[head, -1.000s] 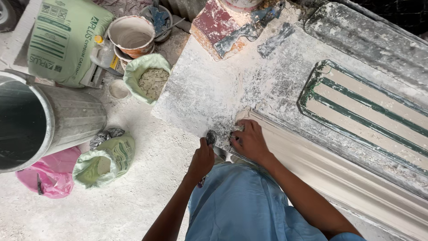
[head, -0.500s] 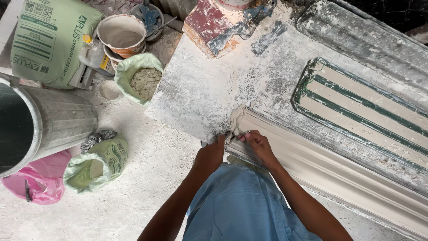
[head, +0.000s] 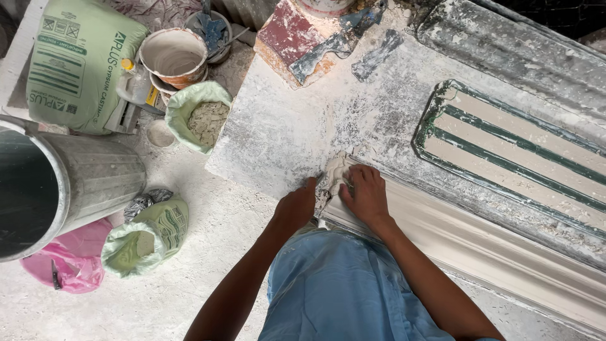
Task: The person uses a small scraper to smooth and clean the surface of a long white decorative molding piece. They repeatedly scrape along the grooves and edges, removing excess material and dust from the workbench.
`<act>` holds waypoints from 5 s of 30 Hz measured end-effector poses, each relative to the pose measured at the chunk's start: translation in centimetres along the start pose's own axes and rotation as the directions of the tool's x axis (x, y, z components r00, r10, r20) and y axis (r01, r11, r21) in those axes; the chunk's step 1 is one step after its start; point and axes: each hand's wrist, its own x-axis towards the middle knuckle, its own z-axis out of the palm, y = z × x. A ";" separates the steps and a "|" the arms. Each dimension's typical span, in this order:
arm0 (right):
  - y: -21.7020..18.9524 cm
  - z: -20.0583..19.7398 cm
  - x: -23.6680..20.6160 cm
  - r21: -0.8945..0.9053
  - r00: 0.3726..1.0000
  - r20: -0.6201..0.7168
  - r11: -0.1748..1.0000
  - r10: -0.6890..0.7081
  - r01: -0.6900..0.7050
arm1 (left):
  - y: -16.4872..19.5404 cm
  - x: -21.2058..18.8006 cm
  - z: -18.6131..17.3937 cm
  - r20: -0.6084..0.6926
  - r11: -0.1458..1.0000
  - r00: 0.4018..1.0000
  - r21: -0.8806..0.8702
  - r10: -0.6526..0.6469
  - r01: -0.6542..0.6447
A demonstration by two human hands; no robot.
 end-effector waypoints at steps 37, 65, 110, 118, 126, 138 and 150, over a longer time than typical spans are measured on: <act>0.7 -1.6 -0.3 0.240 0.926 0.209 0.935 -0.314 0.262 | -1.9 -1.7 4.7 -0.231 0.921 0.960 -0.316 0.158 -0.228; 3.5 3.2 -0.3 0.219 0.996 -0.005 0.972 -0.084 0.083 | 4.1 -1.1 3.6 0.074 0.979 0.989 -0.147 -0.131 0.141; 2.5 1.2 -0.6 0.192 0.997 -0.076 0.980 -0.034 0.048 | 1.4 1.5 -0.9 -0.001 0.995 0.999 0.091 0.037 -0.037; 2.9 1.0 -0.7 0.055 0.996 -0.002 0.995 -0.089 0.089 | 0.3 3.8 -1.9 0.146 0.893 0.933 0.275 0.328 -0.356; 3.4 1.6 -0.6 0.128 0.999 -0.016 0.991 -0.048 0.050 | 3.5 3.3 -3.1 0.337 0.906 0.917 0.282 0.215 -0.316; 3.5 2.1 -0.7 0.122 0.999 -0.010 0.992 -0.041 0.042 | 4.7 8.3 -2.0 0.343 0.980 0.937 0.149 0.073 -0.131; 3.2 1.8 -0.7 0.120 0.998 -0.046 0.992 -0.039 0.044 | 5.6 4.2 -0.7 0.170 0.987 0.985 0.151 0.028 -0.054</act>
